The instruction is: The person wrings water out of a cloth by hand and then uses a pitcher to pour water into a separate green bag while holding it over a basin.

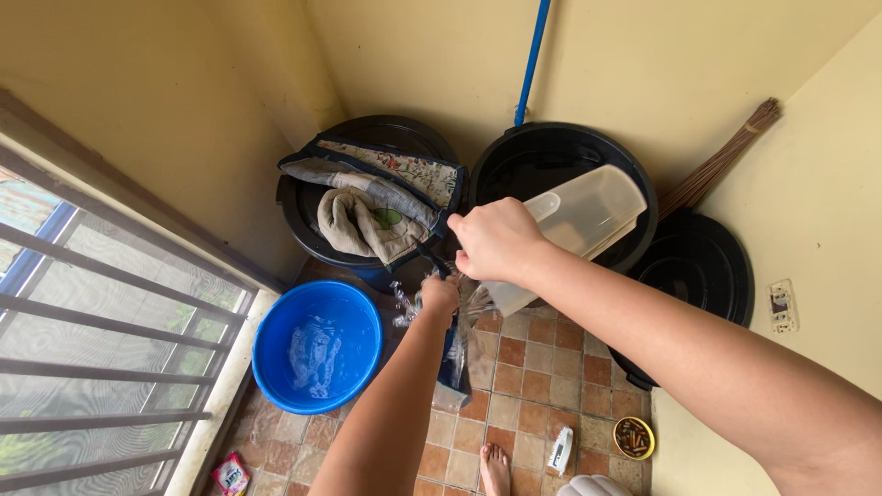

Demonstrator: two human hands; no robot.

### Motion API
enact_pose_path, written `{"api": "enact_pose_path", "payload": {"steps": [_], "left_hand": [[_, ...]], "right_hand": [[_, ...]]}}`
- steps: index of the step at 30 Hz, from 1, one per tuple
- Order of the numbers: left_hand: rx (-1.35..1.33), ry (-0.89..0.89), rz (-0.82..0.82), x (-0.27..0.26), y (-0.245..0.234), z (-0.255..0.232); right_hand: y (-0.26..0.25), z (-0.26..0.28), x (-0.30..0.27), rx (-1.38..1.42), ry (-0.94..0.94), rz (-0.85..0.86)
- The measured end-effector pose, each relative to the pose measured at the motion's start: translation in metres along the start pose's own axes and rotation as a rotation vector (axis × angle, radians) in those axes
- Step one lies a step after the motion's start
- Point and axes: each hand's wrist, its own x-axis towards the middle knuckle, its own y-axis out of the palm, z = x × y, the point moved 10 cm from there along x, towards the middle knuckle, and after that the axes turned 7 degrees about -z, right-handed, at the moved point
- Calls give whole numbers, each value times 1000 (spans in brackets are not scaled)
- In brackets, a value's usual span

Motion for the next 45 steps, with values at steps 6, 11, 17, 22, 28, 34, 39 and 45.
{"api": "enact_pose_path", "payload": {"steps": [6, 11, 17, 22, 28, 34, 39, 45], "left_hand": [[-275, -132, -19, -2, 1, 17], [-592, -171, -18, -3, -1, -4], [-935, -297, -78, -4, -20, -31], [-976, -322, -42, 9, -33, -38], [-973, -112, 57, -14, -77, -60], [163, 1001, -672, -175, -197, -137], [395, 1204, -439, -154, -172, -137], [215, 902, -259, -82, -122, -111]], "right_hand": [[48, -7, -18, -112, 29, 264], [87, -15, -54, -218, 111, 471], [86, -1, -54, -68, 169, 429], [72, -6, -30, 19, 180, 329], [67, 0, 1, 87, -3, 254], [67, 19, 19, 71, -146, 233], [74, 11, 20, 139, -102, 263], [84, -14, 14, 179, -50, 282]]}}
